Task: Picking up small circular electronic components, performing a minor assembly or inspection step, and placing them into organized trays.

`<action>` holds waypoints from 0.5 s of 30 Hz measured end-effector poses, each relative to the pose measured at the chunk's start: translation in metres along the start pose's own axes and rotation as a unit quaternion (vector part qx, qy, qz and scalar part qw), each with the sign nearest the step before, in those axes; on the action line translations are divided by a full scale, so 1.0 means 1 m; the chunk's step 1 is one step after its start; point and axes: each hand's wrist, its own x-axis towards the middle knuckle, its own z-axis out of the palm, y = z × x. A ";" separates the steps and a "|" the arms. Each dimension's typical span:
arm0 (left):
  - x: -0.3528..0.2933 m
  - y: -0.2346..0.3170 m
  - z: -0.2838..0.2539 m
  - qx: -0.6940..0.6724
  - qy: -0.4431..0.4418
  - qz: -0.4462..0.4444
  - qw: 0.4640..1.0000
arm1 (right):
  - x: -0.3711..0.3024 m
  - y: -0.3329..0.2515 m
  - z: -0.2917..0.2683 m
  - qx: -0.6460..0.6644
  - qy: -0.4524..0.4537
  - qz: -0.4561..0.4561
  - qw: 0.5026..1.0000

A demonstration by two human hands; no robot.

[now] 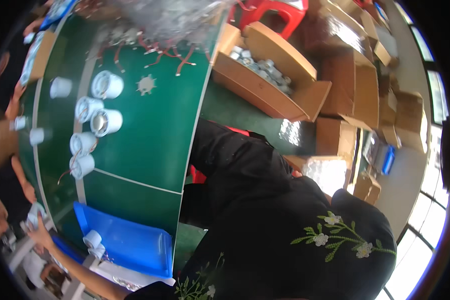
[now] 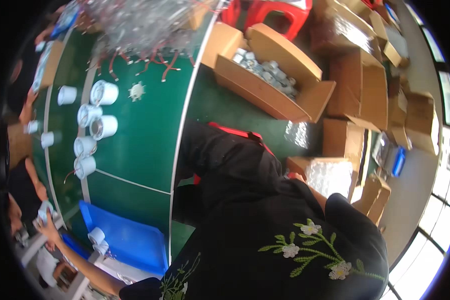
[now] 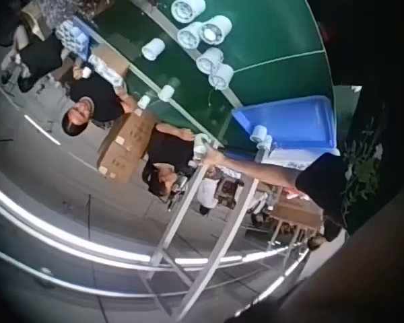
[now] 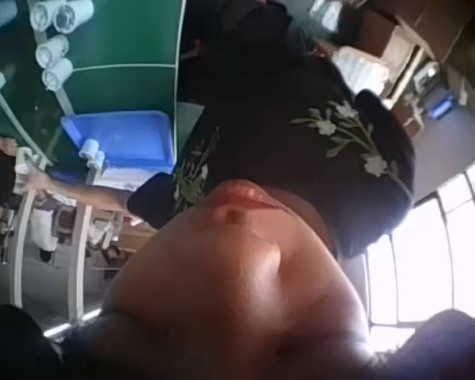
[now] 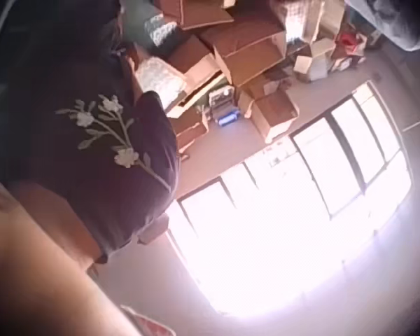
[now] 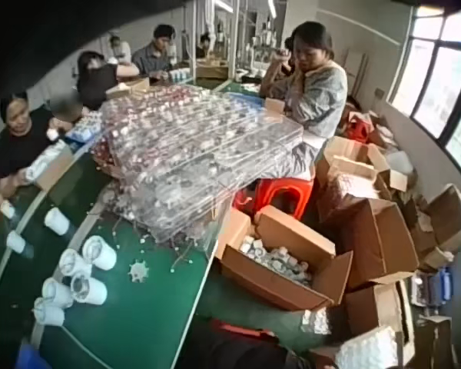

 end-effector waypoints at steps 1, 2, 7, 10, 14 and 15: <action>-0.004 0.028 -0.021 0.198 0.052 0.347 0.915 | 0.030 -0.081 0.031 -0.015 -0.006 -0.027 0.999; -0.015 0.068 -0.024 -0.111 0.005 0.174 0.978 | 0.010 -0.056 0.030 -0.029 -0.011 -0.054 0.998; -0.121 0.249 -0.144 -0.288 -0.230 0.206 0.906 | -0.024 0.292 -0.091 -0.105 -0.024 -0.168 0.980; -0.171 0.245 -0.146 -0.337 -0.307 0.189 0.870 | -0.001 0.378 -0.162 -0.131 0.005 -0.182 0.975; -0.196 0.261 -0.118 -0.335 -0.254 0.078 0.904 | 0.019 0.309 -0.183 -0.058 0.000 -0.159 0.986; -0.190 0.259 -0.109 -0.304 -0.231 0.066 0.922 | 0.015 0.293 -0.199 -0.030 -0.009 -0.142 0.989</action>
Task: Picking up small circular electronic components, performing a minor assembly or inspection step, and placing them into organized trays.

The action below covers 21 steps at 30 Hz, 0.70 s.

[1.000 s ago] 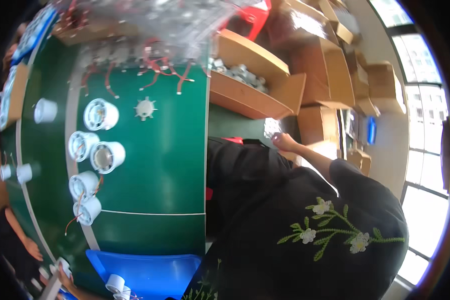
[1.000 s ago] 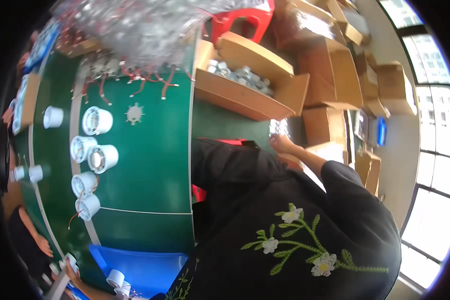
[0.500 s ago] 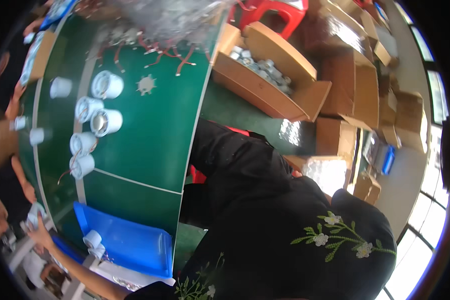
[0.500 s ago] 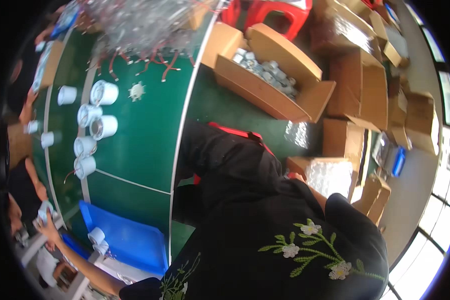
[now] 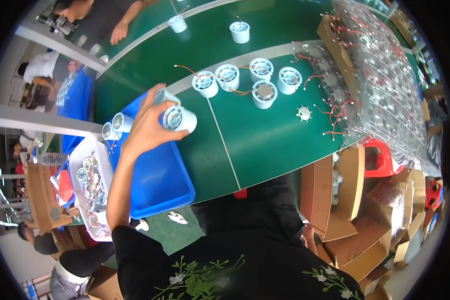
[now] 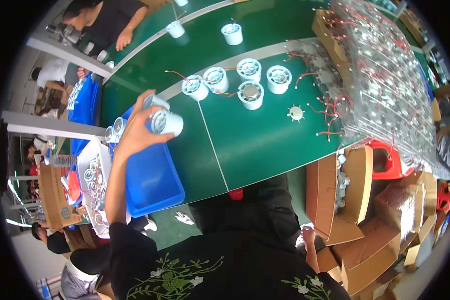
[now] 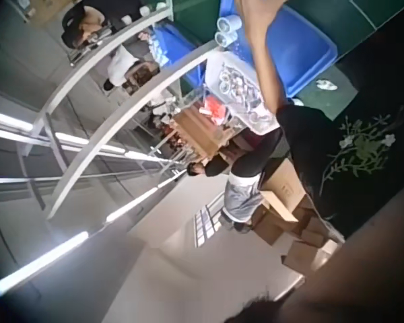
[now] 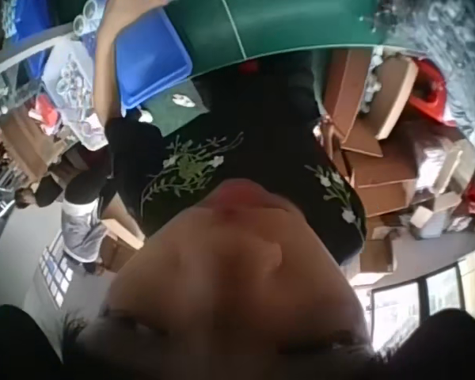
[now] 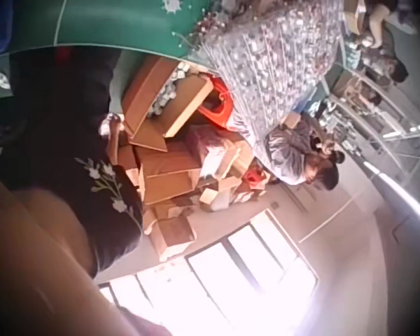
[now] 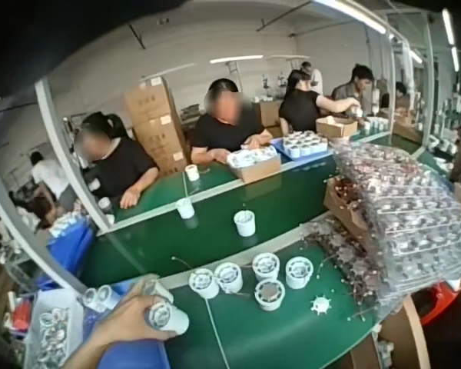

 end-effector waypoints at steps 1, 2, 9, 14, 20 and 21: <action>0.008 -0.008 0.002 0.031 0.028 -0.014 0.999 | 0.000 -0.021 -0.018 0.027 -0.005 0.016 0.999; 0.016 -0.018 0.008 0.034 0.040 -0.025 0.998 | -0.001 -0.046 -0.032 0.055 -0.012 0.032 0.998; 0.049 -0.028 0.027 0.045 -0.088 -0.011 0.995 | -0.003 -0.105 -0.035 0.193 -0.015 0.069 0.979; 0.044 -0.022 -0.057 0.035 -0.154 0.091 0.983 | -0.007 0.018 -0.003 0.017 0.068 -0.126 0.990; 0.176 -0.110 -0.089 0.008 0.040 -0.050 0.998 | -0.018 -0.054 -0.024 0.141 0.009 0.104 0.984; 0.207 -0.139 -0.075 0.097 0.097 -0.051 0.989 | -0.024 -0.099 -0.040 0.146 0.021 0.109 0.983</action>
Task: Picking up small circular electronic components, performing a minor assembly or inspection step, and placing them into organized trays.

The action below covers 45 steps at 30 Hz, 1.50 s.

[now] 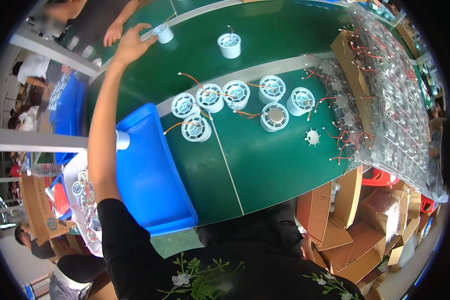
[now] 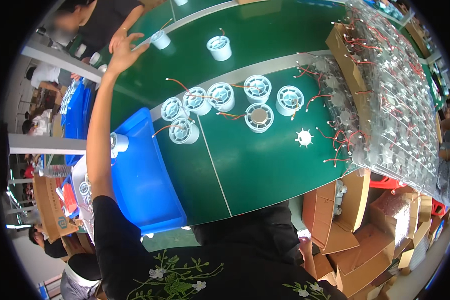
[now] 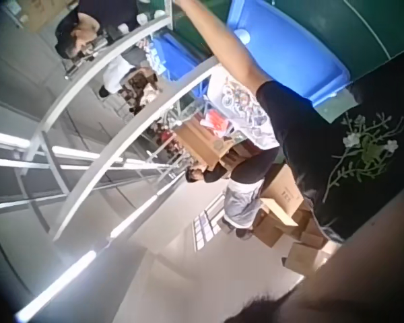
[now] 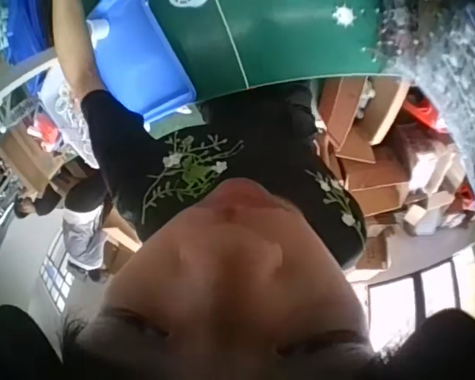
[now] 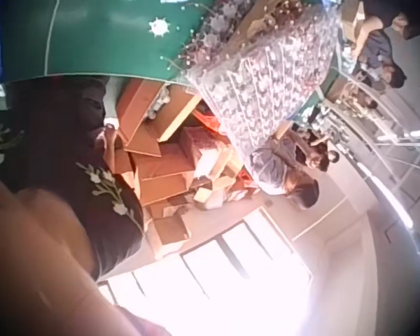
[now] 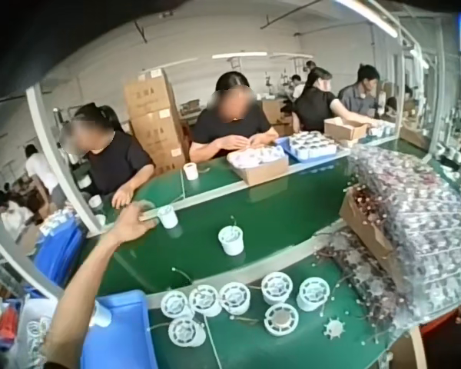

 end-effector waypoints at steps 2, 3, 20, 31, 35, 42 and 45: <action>0.051 -0.041 0.064 0.026 0.045 -0.017 0.998 | -0.026 -0.072 -0.006 -0.063 -0.020 0.016 0.998; 0.069 -0.055 0.093 0.052 0.059 -0.039 0.996 | -0.028 -0.075 -0.007 -0.033 -0.014 0.039 0.999; -0.079 0.033 0.011 -0.137 0.119 0.030 0.983 | -0.153 -0.473 -0.136 -0.192 0.172 -0.653 0.712; -0.298 0.214 0.023 -0.054 -0.224 0.171 0.958 | 0.035 -0.667 -0.200 -0.359 0.299 -0.686 0.558; -0.312 0.211 0.052 -0.060 -0.187 0.215 0.957 | 0.063 -0.686 -0.170 -0.367 0.344 -0.692 0.519; -0.333 0.204 0.054 -0.240 0.045 0.083 0.966 | 0.024 -0.708 -0.127 -0.416 0.325 -0.526 0.667; -0.339 0.229 0.064 -0.305 0.132 -0.057 0.941 | 0.064 -0.709 -0.163 -0.424 0.278 -0.564 0.652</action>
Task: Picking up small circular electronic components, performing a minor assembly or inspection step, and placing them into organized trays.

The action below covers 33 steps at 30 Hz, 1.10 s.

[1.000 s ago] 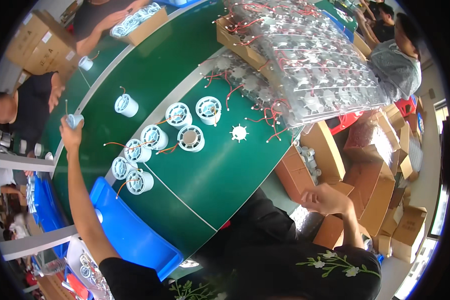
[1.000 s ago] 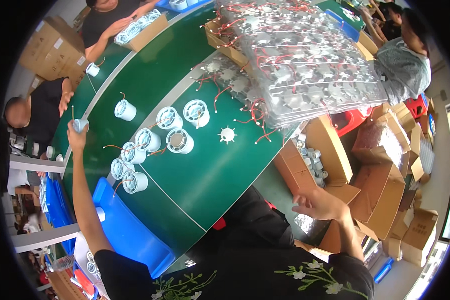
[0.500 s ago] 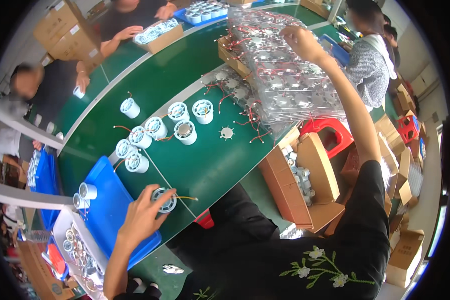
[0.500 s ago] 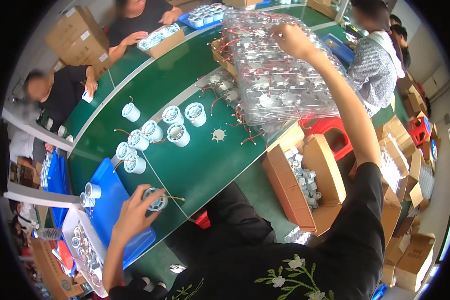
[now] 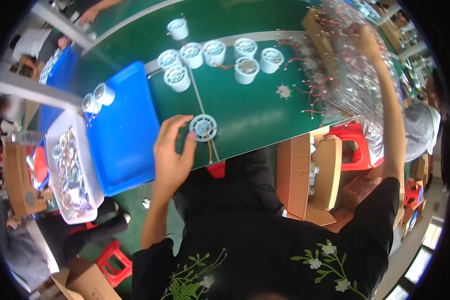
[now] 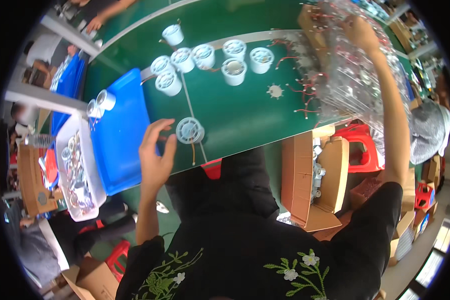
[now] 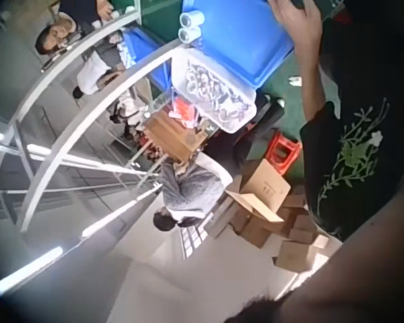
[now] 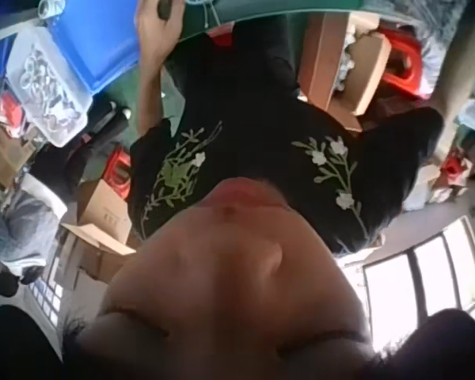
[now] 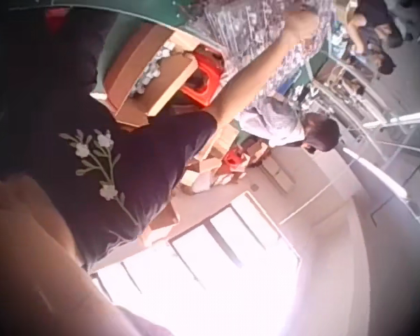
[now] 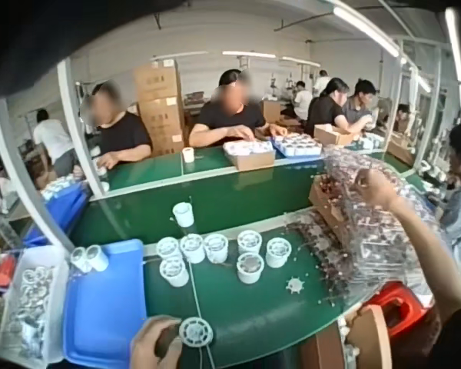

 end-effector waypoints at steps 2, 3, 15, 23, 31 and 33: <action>-0.009 -0.001 0.018 0.015 0.042 -0.011 0.999 | 0.007 0.024 -0.003 0.026 -0.007 -0.041 0.999; -0.013 -0.005 0.025 0.031 0.075 -0.006 0.997 | 0.007 0.025 -0.001 0.059 -0.010 -0.025 0.998; -0.025 -0.007 0.038 0.112 0.081 0.021 0.990 | -0.012 0.018 -0.019 0.058 0.054 -0.086 0.993; -0.021 -0.038 0.024 -0.012 0.034 0.115 0.993 | -0.121 -0.147 -0.099 0.334 0.184 -0.126 0.916; -0.002 -0.038 0.008 0.031 -0.078 0.219 0.972 | -0.226 -0.329 0.023 0.510 -0.129 -0.114 0.843; -0.004 -0.038 0.006 0.059 -0.072 0.212 0.973 | -0.228 -0.349 0.040 0.501 -0.150 -0.122 0.844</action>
